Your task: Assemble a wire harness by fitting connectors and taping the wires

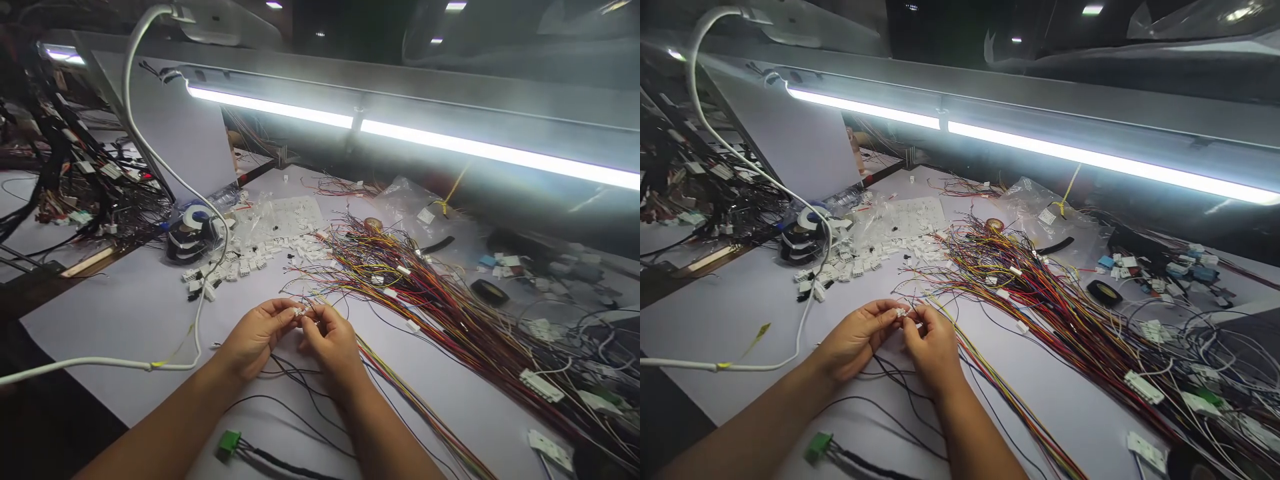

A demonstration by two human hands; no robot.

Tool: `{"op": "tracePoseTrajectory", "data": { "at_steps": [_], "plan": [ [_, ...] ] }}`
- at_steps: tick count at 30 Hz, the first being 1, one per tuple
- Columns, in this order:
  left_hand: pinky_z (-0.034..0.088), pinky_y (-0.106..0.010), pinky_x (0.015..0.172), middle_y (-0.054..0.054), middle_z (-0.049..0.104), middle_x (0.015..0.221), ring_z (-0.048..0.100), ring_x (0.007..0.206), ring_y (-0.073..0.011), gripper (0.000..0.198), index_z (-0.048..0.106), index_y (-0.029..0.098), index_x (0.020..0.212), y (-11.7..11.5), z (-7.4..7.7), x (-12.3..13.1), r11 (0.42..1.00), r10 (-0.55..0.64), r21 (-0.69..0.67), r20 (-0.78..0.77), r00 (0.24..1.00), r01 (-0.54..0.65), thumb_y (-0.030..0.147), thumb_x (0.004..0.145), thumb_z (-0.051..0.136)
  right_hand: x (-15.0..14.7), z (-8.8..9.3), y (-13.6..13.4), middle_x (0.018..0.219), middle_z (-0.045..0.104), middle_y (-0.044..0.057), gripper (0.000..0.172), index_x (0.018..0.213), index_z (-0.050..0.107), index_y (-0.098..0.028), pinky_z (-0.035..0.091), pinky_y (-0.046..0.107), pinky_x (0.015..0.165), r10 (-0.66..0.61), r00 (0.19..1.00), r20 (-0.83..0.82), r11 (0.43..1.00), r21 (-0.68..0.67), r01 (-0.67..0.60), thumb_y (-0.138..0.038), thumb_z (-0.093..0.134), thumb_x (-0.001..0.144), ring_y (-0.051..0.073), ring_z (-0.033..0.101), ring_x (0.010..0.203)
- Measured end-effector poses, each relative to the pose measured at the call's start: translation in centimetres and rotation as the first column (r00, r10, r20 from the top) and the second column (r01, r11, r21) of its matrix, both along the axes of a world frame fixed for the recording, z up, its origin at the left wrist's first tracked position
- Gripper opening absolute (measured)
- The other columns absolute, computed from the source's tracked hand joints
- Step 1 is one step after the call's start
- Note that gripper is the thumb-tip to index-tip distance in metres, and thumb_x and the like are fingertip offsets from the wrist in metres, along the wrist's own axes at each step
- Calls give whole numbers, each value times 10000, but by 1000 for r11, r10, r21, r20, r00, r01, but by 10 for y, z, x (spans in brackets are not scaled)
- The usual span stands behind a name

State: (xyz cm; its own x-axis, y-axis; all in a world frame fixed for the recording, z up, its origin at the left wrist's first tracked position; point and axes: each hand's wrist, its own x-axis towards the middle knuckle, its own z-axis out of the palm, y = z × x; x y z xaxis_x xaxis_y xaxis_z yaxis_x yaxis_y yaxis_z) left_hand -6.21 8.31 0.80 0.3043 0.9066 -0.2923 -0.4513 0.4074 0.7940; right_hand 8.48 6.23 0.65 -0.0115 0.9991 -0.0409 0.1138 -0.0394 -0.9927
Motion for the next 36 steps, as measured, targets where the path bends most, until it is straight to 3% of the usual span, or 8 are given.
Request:
{"op": "tracePoseTrajectory", "data": {
  "at_steps": [7,10,13,16,19,22,26,36],
  "plan": [
    [495,-249,813,-67,713,923,638,873,-159,148,705,137,896,-4,3,3,1000,-13,12,-89,996,14,214,775,742,0,-7,-1,609,615,-25,128,786,591,-204,437,208,479,-23,986,168,997,83,9,-300,542,855,112,574,476],
    [490,-259,823,-64,705,923,631,879,-163,139,702,146,901,-2,5,2,1000,-22,16,-75,997,24,217,785,728,0,-8,-1,654,622,-20,148,816,602,-205,434,209,486,-22,991,130,995,96,10,-333,547,867,106,560,492],
    [486,-226,787,-47,692,915,609,833,-133,164,704,157,914,1,7,0,998,51,32,-106,993,-47,166,753,734,2,-7,2,692,618,-10,223,849,625,-196,452,224,539,-16,999,32,993,118,12,-390,526,896,104,564,524],
    [484,-181,749,-39,678,944,583,781,-97,185,709,149,894,4,9,-4,992,126,31,-130,983,-124,102,716,733,6,-8,6,752,626,7,281,1011,659,-190,473,243,616,-63,997,-42,991,119,68,-409,518,905,118,580,608],
    [502,-172,716,-41,667,902,600,782,-99,189,701,145,876,5,11,-7,988,117,-93,-55,992,-122,59,709,719,10,-10,8,689,611,-13,363,1207,604,-209,467,253,624,-112,992,-58,989,90,117,-392,526,903,134,567,628],
    [517,-171,649,-37,656,805,619,726,-100,203,688,143,880,5,12,-9,971,97,-222,24,995,-90,20,718,692,12,-9,7,753,641,7,256,1066,676,-220,460,262,650,-116,993,3,979,168,114,-354,562,880,148,581,687],
    [536,-172,644,-42,665,800,633,693,-94,200,679,132,899,5,11,-8,965,103,-248,65,993,-84,5,744,670,10,-3,4,835,670,18,127,871,706,-229,452,267,706,-80,989,124,965,259,45,-296,599,860,160,597,773],
    [531,-174,662,-49,692,845,642,736,-101,206,691,127,919,3,11,-6,975,53,-218,25,998,-46,26,740,700,6,-4,4,808,664,11,88,862,650,-217,442,253,669,-53,961,272,945,326,-40,-209,563,870,148,587,723]
  ]
}}
